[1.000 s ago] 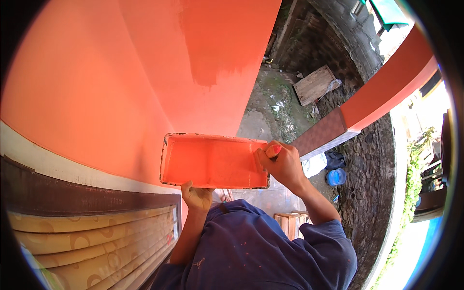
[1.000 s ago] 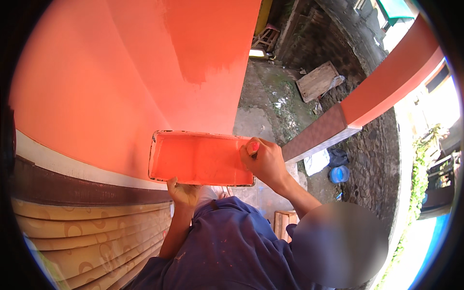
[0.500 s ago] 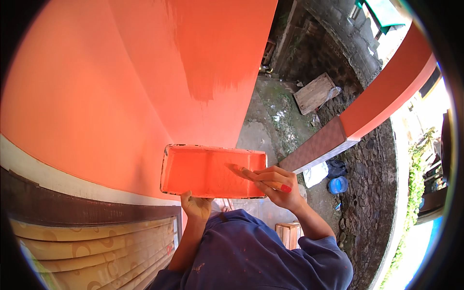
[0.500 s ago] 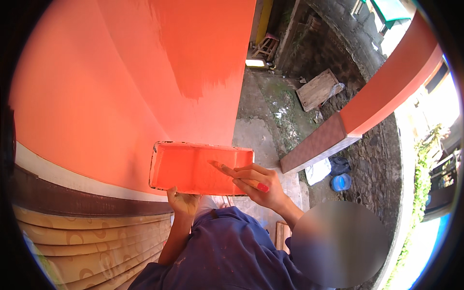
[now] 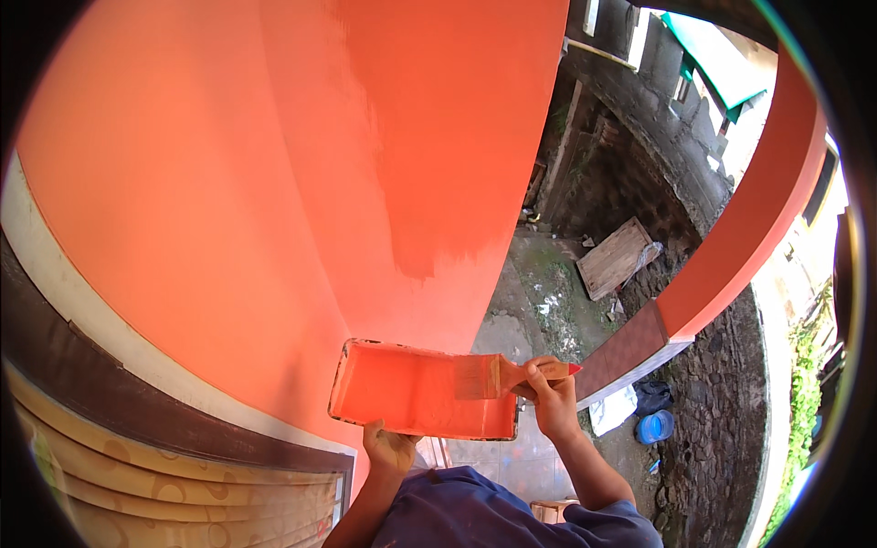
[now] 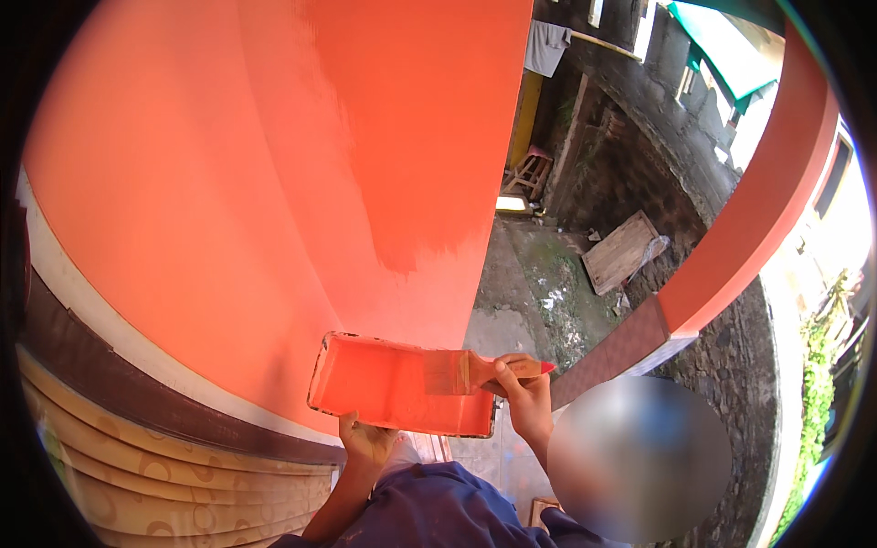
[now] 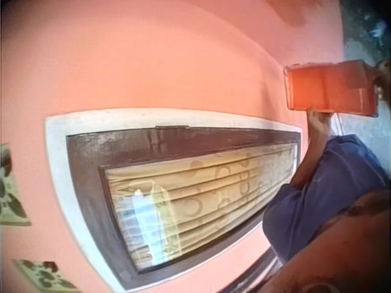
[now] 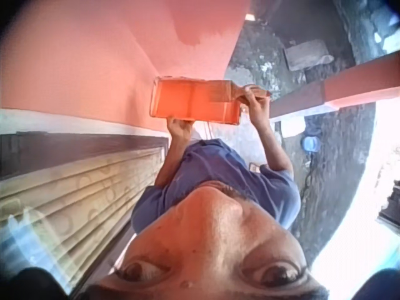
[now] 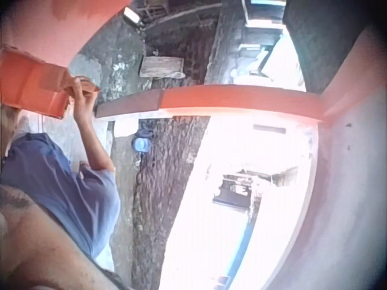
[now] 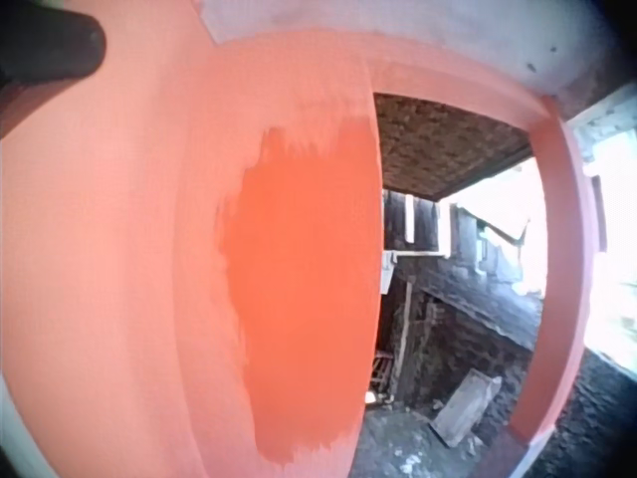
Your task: The person pours pink paint from a bucket into a paint tray, then uses a brush to apply the paint to an exterior wall. The person moves from an indoor sink area to an outdoor porch and paints a vertical wall section.
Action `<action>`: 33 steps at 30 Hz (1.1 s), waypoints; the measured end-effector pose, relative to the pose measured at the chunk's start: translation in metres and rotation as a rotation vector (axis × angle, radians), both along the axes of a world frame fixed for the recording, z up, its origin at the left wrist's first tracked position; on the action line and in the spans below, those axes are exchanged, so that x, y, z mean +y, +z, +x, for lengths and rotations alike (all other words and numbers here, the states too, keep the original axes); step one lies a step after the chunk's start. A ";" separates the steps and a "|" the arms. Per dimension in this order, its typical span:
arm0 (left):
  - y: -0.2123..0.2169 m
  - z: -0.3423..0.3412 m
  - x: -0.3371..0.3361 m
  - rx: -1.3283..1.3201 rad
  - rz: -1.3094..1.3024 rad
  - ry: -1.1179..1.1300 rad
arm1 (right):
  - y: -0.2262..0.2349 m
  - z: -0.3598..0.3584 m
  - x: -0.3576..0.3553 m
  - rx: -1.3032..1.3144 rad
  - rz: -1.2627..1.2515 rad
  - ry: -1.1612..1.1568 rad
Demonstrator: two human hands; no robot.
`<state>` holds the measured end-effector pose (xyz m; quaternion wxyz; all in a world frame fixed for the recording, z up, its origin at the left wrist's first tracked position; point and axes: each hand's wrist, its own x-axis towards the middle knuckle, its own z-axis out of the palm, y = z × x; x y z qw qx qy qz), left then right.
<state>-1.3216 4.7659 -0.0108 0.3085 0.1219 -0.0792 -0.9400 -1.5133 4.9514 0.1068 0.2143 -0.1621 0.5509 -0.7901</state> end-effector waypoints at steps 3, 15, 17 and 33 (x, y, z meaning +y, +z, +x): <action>-0.014 0.002 -0.005 0.070 -0.023 -0.042 | 0.000 -0.010 0.000 0.012 0.025 0.100; -0.009 0.006 0.000 0.028 -0.015 0.006 | 0.046 -0.054 -0.052 -0.209 -0.134 0.257; 0.011 0.003 0.001 -0.023 -0.015 0.034 | 0.067 -0.060 -0.065 -0.153 -0.166 0.274; 0.002 -0.001 -0.001 -0.015 -0.019 0.013 | 0.349 -0.114 -0.297 1.550 0.224 0.370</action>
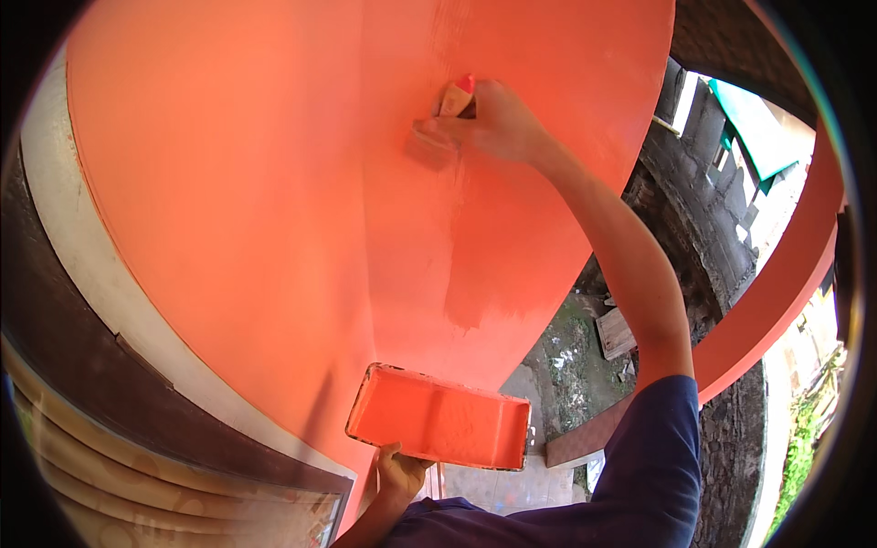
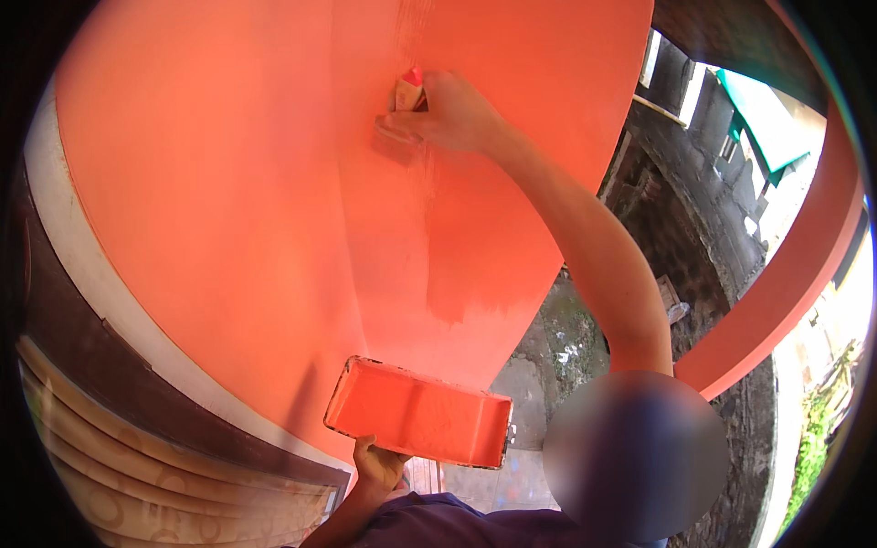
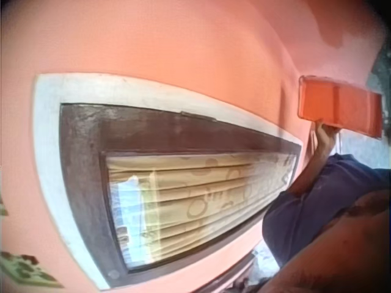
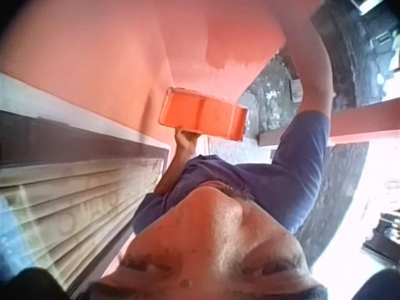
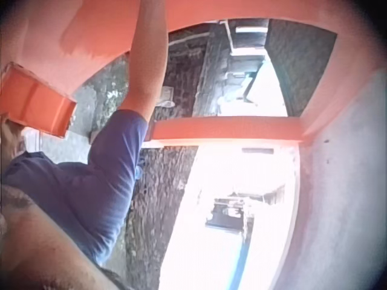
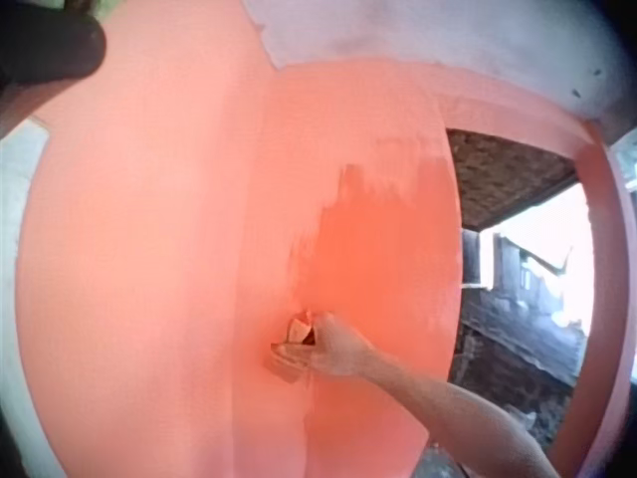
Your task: The person pours pink paint from a bucket into a paint tray, then uses a brush to apply the paint to an exterior wall. The person moves from an indoor sink area to an outdoor porch and paints a vertical wall section.
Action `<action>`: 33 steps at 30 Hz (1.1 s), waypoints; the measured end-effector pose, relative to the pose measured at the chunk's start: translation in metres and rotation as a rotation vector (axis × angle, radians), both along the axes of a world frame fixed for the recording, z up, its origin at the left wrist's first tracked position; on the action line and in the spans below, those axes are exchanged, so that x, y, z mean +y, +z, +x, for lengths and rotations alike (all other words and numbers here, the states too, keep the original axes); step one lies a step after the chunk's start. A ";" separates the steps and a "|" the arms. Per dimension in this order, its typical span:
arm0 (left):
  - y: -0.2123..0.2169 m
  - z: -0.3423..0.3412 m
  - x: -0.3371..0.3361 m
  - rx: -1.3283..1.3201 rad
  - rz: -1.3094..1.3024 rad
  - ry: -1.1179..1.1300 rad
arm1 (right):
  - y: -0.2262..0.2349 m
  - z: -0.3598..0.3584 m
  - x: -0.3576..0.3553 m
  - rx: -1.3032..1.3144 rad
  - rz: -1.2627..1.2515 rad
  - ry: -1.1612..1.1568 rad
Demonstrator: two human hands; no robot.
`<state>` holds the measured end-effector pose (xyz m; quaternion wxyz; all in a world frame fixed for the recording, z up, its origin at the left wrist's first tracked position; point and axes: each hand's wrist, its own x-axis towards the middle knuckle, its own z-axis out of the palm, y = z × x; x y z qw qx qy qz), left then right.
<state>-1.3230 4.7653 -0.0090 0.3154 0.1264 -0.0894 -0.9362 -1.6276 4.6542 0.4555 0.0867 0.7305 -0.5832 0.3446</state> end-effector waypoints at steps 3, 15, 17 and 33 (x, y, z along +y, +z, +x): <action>-0.001 0.001 0.001 0.018 0.008 0.016 | 0.057 0.012 -0.025 0.240 -0.167 -0.103; -0.006 0.002 -0.001 0.022 0.002 0.045 | -0.105 0.025 -0.023 1.261 -0.550 -0.135; -0.004 0.001 0.000 0.022 0.001 0.029 | -0.181 0.033 -0.004 1.156 -0.331 -0.084; -0.003 0.000 0.002 0.051 0.036 0.025 | 0.096 0.040 0.012 0.739 -0.644 -0.332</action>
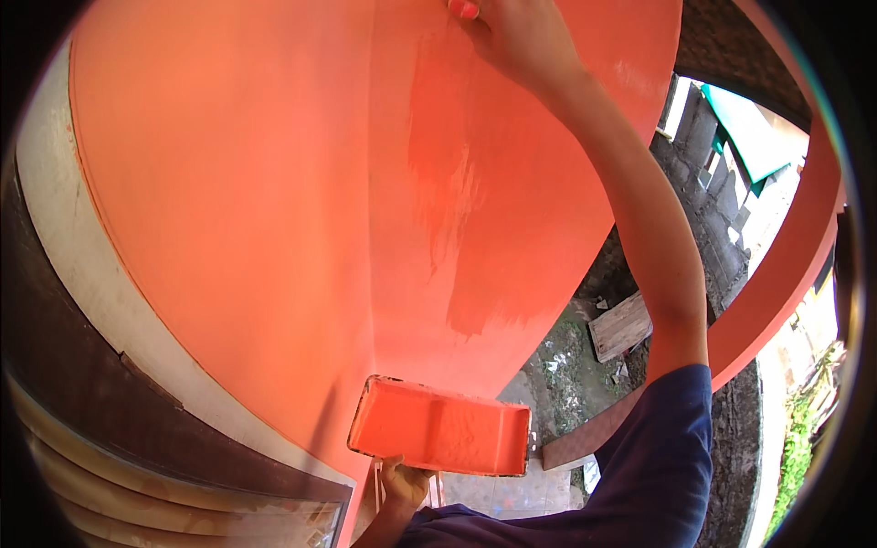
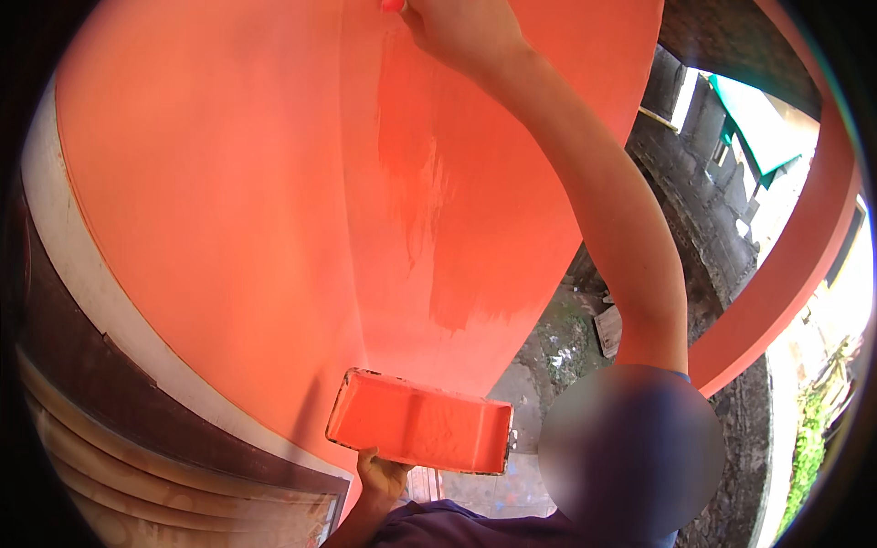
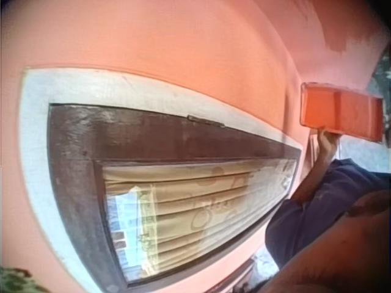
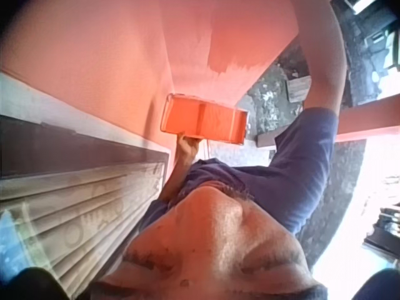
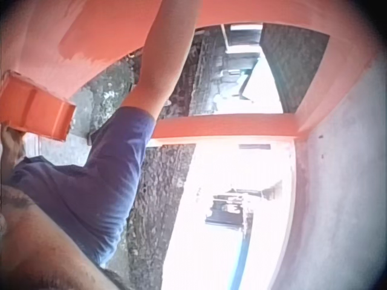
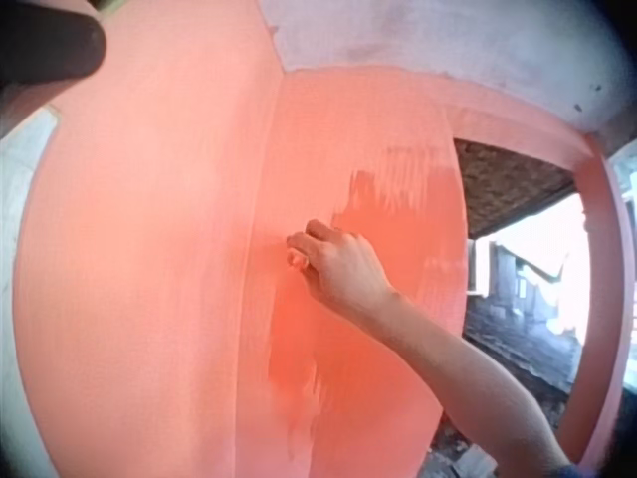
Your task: The person pours pink paint from a bucket into a paint tray, then uses a brush to apply the paint to an exterior wall. The person moves from an indoor sink area to an outdoor porch and paints a vertical wall section.
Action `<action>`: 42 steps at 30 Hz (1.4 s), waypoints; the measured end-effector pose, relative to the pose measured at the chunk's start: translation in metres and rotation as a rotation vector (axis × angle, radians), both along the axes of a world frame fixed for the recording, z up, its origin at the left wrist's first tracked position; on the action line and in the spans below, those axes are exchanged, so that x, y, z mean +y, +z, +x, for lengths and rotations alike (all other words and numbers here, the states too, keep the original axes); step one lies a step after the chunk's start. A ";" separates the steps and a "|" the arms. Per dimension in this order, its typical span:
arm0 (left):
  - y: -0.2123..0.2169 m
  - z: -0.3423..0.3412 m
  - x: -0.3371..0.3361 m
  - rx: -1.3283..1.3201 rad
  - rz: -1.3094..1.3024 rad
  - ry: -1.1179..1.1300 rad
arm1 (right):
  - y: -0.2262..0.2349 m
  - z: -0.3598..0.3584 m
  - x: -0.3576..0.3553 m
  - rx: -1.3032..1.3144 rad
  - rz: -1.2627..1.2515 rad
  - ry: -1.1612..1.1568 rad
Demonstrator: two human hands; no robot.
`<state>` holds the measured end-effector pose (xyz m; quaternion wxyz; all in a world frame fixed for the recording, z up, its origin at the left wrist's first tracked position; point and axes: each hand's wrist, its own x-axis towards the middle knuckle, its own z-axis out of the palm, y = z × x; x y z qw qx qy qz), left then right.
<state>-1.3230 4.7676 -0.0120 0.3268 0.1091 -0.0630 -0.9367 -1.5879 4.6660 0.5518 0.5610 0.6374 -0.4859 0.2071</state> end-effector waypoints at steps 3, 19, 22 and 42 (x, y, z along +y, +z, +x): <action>-0.005 0.001 -0.003 0.027 -0.012 0.007 | -0.087 -0.027 -0.020 0.305 0.031 -0.075; -0.021 0.002 -0.007 0.049 -0.044 -0.010 | -0.101 -0.006 0.022 -0.087 0.109 -0.002; -0.010 0.002 -0.005 0.018 -0.042 -0.009 | -0.102 -0.007 0.026 0.099 -0.026 -0.025; -0.020 0.003 -0.008 0.050 -0.008 -0.038 | -0.086 -0.009 0.034 -0.064 0.037 -0.060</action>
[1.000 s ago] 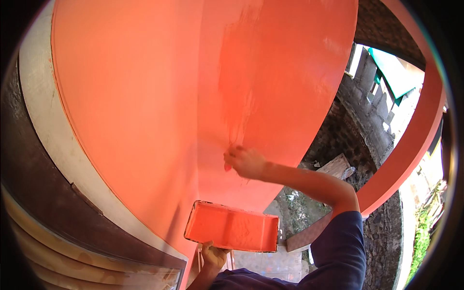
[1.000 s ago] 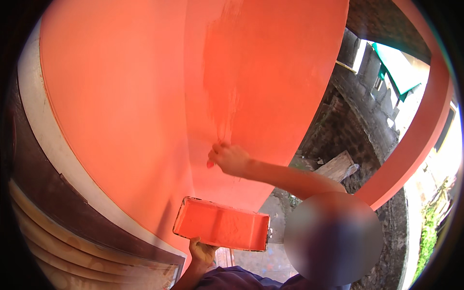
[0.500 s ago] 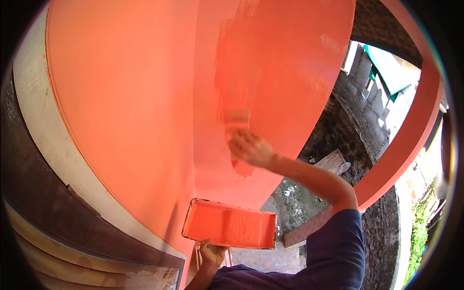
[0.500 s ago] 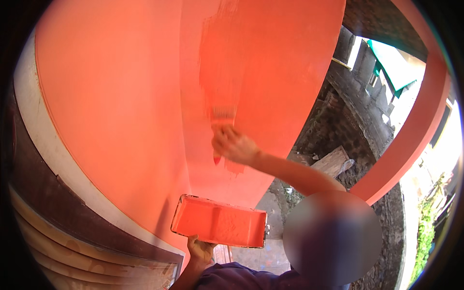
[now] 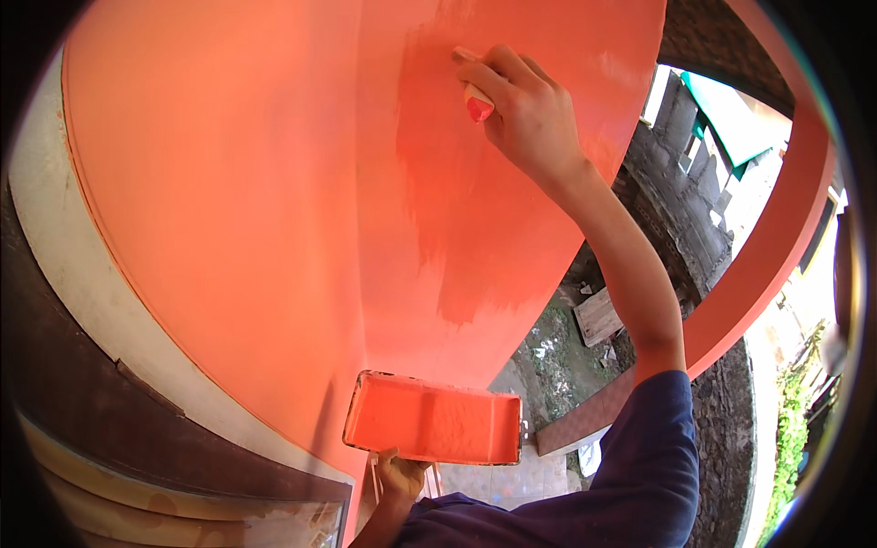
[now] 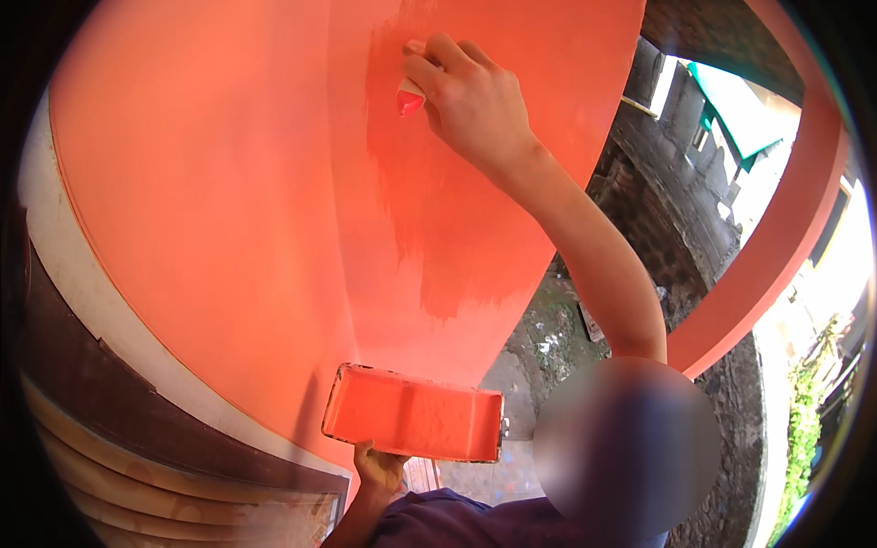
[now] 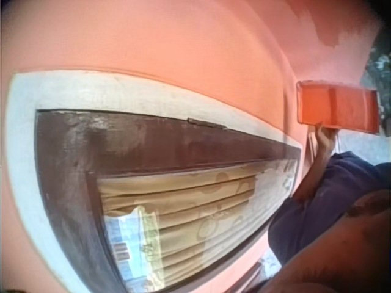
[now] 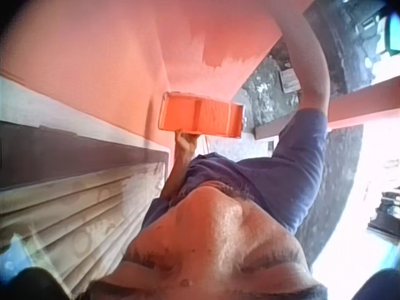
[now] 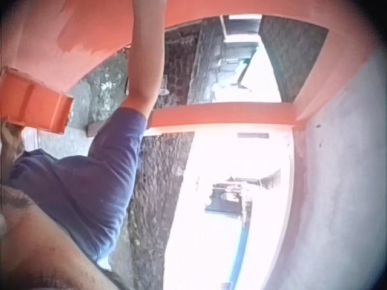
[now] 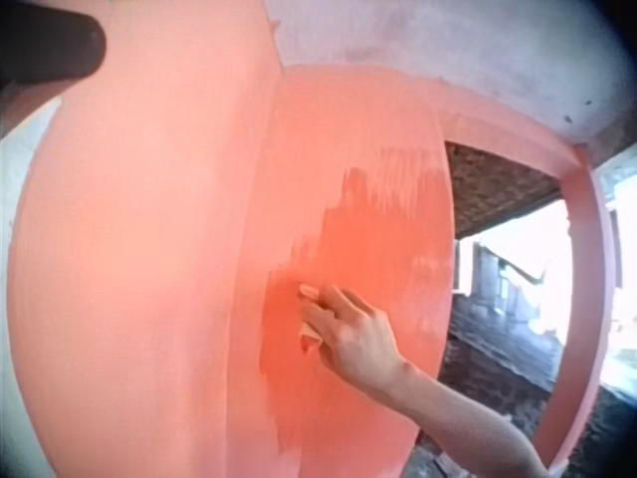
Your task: The person pours pink paint from a bucket into a paint tray, then uses a brush to apply the paint to an exterior wall. The person moves from an indoor sink area to an outdoor porch and paints a vertical wall section.
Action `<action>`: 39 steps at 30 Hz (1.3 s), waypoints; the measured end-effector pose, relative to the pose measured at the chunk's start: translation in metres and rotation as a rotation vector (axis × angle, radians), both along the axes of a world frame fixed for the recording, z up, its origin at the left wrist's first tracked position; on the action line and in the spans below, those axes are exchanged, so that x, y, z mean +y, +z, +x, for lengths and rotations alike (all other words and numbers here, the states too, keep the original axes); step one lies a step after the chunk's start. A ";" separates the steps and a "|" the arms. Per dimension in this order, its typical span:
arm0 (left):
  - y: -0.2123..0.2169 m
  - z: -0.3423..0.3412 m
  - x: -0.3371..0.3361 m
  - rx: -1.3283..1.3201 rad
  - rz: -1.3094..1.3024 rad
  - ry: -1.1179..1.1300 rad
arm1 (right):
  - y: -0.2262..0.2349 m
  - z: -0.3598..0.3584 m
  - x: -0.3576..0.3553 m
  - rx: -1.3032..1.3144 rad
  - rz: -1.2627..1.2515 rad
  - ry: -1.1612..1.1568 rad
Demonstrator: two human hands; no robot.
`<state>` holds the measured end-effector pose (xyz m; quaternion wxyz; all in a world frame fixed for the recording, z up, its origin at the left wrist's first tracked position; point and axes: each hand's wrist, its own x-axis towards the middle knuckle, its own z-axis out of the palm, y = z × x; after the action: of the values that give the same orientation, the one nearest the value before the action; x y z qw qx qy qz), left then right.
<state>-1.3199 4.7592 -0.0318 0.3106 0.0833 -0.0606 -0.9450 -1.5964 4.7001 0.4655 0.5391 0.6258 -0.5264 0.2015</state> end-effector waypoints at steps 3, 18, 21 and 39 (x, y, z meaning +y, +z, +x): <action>-0.007 0.002 0.000 0.026 0.008 -0.009 | -0.040 -0.008 -0.004 0.187 -0.030 -0.046; 0.016 0.001 0.001 -0.048 -0.023 0.007 | -0.142 -0.018 -0.039 -0.451 0.595 -0.068; 0.020 0.004 0.000 -0.052 -0.029 0.063 | -0.033 0.009 -0.048 -0.189 0.176 0.021; 0.008 -0.003 0.004 -0.061 0.017 -0.008 | -0.314 -0.031 -0.054 -0.452 0.846 -0.027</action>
<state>-1.3227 4.7635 -0.0240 0.3040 0.1147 -0.0624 -0.9437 -1.6275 4.6458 0.1515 0.1119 0.7239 -0.6743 0.0937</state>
